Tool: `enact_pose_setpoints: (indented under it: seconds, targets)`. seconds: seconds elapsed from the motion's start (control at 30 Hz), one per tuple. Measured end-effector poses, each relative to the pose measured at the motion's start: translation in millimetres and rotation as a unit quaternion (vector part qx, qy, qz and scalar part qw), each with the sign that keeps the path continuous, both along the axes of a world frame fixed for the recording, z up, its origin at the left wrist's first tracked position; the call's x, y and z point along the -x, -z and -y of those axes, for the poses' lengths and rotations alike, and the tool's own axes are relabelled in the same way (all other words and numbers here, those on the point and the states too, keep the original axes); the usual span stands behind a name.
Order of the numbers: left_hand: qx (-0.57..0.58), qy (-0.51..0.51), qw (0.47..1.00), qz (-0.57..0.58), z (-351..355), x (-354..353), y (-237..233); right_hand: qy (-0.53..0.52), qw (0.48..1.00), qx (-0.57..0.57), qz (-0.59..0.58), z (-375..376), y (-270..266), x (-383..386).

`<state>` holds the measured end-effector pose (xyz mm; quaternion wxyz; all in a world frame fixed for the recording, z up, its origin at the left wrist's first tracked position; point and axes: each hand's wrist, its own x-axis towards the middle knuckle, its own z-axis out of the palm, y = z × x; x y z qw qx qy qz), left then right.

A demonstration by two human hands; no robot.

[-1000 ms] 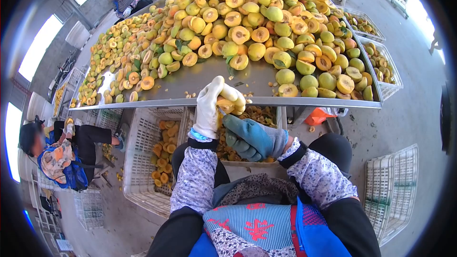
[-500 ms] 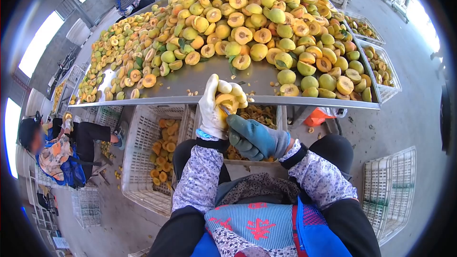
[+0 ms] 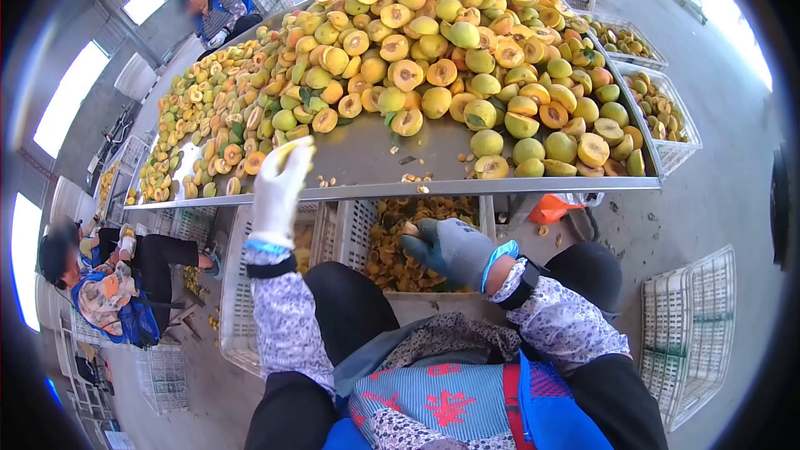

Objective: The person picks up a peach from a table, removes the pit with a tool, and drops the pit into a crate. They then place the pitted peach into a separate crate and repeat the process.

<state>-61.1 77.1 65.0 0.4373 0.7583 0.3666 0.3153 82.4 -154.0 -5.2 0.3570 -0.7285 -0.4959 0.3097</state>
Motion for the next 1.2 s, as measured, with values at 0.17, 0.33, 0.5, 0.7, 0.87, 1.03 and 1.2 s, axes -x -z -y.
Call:
enact_pose_setpoints:
  seconds: [0.17,0.33,0.5,0.7,0.87,1.03,1.2]
  targets:
    - [-0.097,0.131,0.959,-0.230,4.9,-136.5,18.6,0.015,0.998,-0.045,0.029,-1.0,16.0,-6.8]
    - [-0.249,0.146,0.870,-0.399,1.3,-192.5,51.5,0.007,0.999,-0.026,0.041,3.4,9.8,-13.6]
    - [-0.204,0.171,0.889,-0.373,0.9,-174.5,51.7,0.008,0.999,-0.027,0.045,4.0,6.0,-13.2]
    - [0.088,0.273,0.937,-0.199,-28.3,-132.9,61.6,0.105,0.982,-0.159,0.001,-2.7,10.2,-13.5]
    - [0.076,0.291,0.953,0.019,33.8,-83.7,16.4,0.158,0.944,-0.218,-0.189,-18.4,8.0,-15.3]
    - [0.253,0.224,0.905,0.258,81.8,-65.2,29.2,0.163,0.900,-0.247,-0.321,-34.6,6.8,-4.1]
    - [0.081,0.203,0.940,0.262,94.3,-70.4,55.9,0.179,0.897,-0.296,-0.274,-50.0,26.6,-4.4]
